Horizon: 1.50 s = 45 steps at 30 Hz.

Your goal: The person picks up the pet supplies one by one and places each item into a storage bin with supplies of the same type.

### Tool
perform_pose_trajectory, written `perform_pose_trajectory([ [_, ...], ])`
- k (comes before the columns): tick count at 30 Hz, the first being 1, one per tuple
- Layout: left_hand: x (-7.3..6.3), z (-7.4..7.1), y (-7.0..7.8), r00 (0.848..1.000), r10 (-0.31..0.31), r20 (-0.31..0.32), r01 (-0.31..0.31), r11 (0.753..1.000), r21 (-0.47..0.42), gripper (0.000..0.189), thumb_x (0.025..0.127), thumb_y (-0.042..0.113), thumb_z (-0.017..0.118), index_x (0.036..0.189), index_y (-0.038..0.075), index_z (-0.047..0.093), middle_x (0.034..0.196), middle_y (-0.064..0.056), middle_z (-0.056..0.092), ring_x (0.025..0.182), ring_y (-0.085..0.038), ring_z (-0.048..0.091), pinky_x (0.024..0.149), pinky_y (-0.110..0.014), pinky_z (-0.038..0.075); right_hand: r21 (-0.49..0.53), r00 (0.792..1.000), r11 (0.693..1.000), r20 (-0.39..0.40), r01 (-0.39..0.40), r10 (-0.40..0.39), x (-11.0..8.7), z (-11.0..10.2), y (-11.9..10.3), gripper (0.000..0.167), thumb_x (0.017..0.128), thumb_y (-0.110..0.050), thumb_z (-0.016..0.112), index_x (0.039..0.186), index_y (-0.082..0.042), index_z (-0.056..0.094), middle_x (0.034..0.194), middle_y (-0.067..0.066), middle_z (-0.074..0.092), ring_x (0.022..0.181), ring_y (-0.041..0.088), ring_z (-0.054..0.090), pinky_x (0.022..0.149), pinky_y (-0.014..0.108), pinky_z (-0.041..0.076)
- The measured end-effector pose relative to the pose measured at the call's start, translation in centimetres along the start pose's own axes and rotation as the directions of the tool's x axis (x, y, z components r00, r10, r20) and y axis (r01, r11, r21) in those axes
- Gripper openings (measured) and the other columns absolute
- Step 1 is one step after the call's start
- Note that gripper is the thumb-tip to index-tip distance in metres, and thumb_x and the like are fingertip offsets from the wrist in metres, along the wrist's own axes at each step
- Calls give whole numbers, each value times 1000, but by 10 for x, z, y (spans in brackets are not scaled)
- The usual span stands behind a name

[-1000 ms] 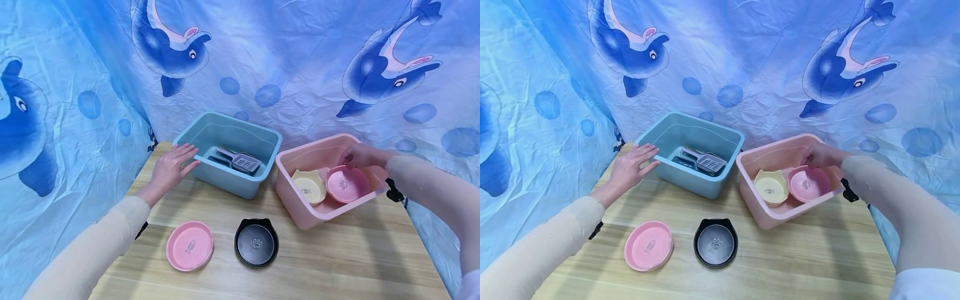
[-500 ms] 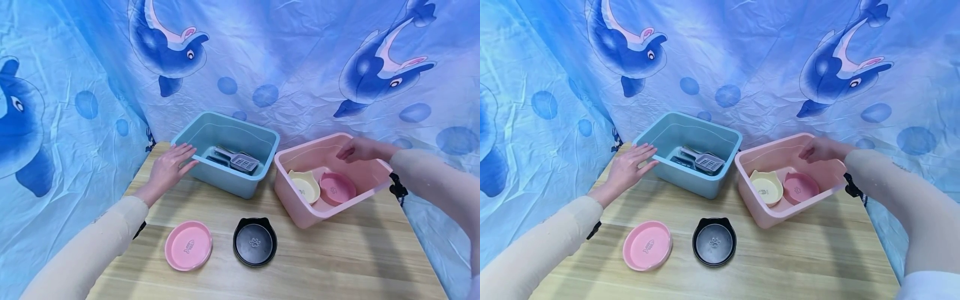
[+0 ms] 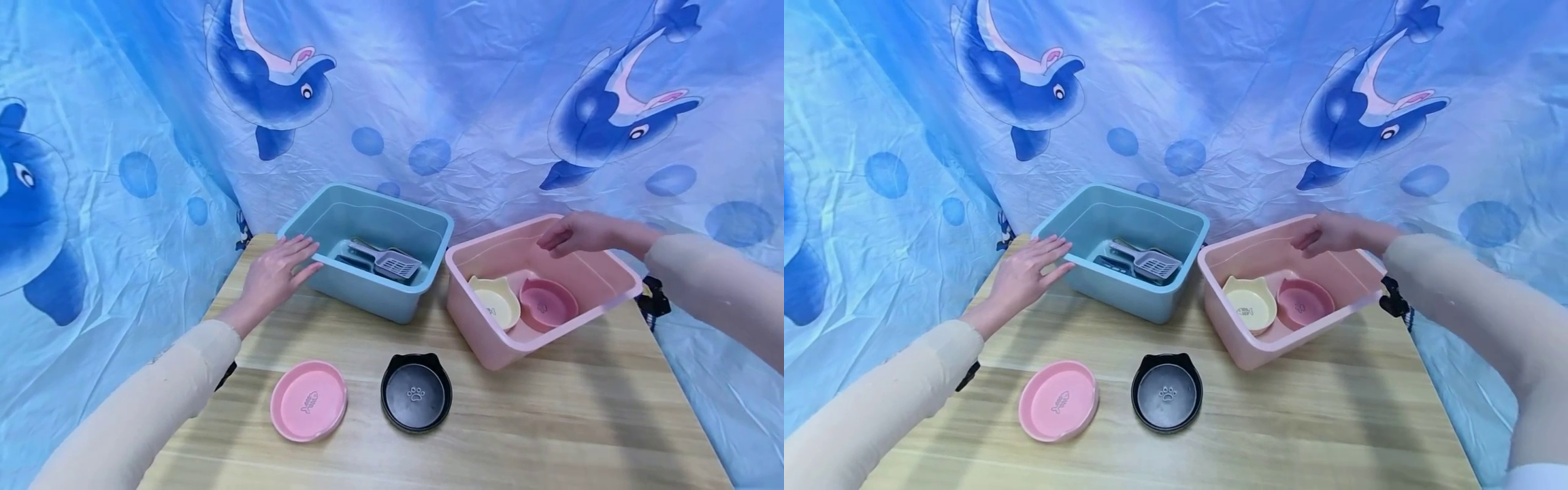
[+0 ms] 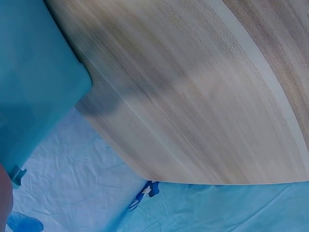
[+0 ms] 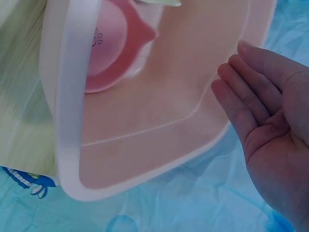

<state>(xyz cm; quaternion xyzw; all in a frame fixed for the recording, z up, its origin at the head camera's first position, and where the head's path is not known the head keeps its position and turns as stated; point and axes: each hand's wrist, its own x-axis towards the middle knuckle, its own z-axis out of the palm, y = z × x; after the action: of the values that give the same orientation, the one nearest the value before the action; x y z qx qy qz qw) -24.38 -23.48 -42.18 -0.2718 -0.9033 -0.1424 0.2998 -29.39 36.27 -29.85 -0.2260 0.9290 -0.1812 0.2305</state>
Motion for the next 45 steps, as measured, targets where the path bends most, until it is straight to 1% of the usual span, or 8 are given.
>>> perform_pose_trajectory([
  [7, 0, -3, -4, 1000, 8, 10, -8, 1000, -11, 49, 89, 25, 89, 131, 4, 76, 132, -19, 73, 128, -41, 68, 115, -60, 48, -114, 996, 994, -87, 5, -15, -29, -5, -23, 45, 98, -13, 79, 138, 6, 68, 130, 24, 73, 121, 43, 71, 93, 48, 64],
  [14, 3, -7, -5, 998, 0, 58, 1, 1000, -8, 49, 91, 28, 88, 133, 6, 75, 134, -19, 73, 129, -40, 67, 114, -60, 49, -81, 985, 995, -169, -53, 39, -65, 14, -36, 52, 101, -20, 77, 146, 4, 62, 142, 28, 66, 129, 48, 65, 94, 51, 64],
  [20, 8, -7, -3, 998, 0, 63, 1, 1000, -13, 49, 92, 28, 87, 134, 6, 75, 135, -18, 72, 131, -40, 66, 115, -58, 49, -20, 969, 1000, -247, -8, 2, -84, 35, -56, 51, 103, -24, 75, 148, -2, 63, 142, 21, 68, 132, 44, 65, 98, 51, 61],
  [25, 9, -6, -2, 998, -12, 57, 12, 1000, -2, 49, 92, 29, 86, 134, 6, 74, 136, -19, 71, 132, -40, 65, 115, -58, 48, 91, 968, 994, -250, 58, -34, -88, 49, -91, 53, 103, -28, 76, 150, -8, 63, 146, 15, 67, 132, 33, 67, 97, 26, 61],
  [28, 8, -5, -2, 998, -26, 65, 26, 1000, 9, 50, 93, 31, 85, 136, 7, 74, 137, -18, 71, 134, -38, 64, 117, -57, 47, 189, 958, 967, -263, 172, -119, -87, 63, -112, 51, 101, -18, 78, 147, -4, 64, 144, 15, 68, 127, 19, 70, 93, 16, 57],
  [33, 6, -4, -1, 996, -44, 74, 43, 999, 21, 51, 94, 32, 84, 138, 8, 72, 139, -17, 69, 137, -37, 62, 119, -57, 45, 243, 929, 916, -271, 319, -252, -84, 94, -143, 49, 98, -11, 80, 143, 0, 66, 141, 14, 70, 127, 7, 67, 98, 17, 57],
  [39, 4, -4, 0, 997, -45, 70, 44, 999, 19, 52, 94, 32, 85, 137, 7, 73, 139, -18, 70, 137, -38, 62, 119, -57, 44, 387, 961, 881, -164, 271, -223, -79, 141, -161, 65, 99, -24, 79, 154, 2, 54, 153, 13, 61, 142, 28, 58, 110, 25, 52],
  [45, 3, -3, 1, 998, -32, 59, 31, 999, 11, 52, 94, 32, 84, 137, 6, 72, 139, -19, 70, 136, -38, 62, 119, -57, 45, 503, 962, 820, -143, 274, -234, -71, 193, -163, 72, 103, -20, 75, 157, 12, 41, 161, 28, 48, 149, 45, 46, 117, 43, 45],
])
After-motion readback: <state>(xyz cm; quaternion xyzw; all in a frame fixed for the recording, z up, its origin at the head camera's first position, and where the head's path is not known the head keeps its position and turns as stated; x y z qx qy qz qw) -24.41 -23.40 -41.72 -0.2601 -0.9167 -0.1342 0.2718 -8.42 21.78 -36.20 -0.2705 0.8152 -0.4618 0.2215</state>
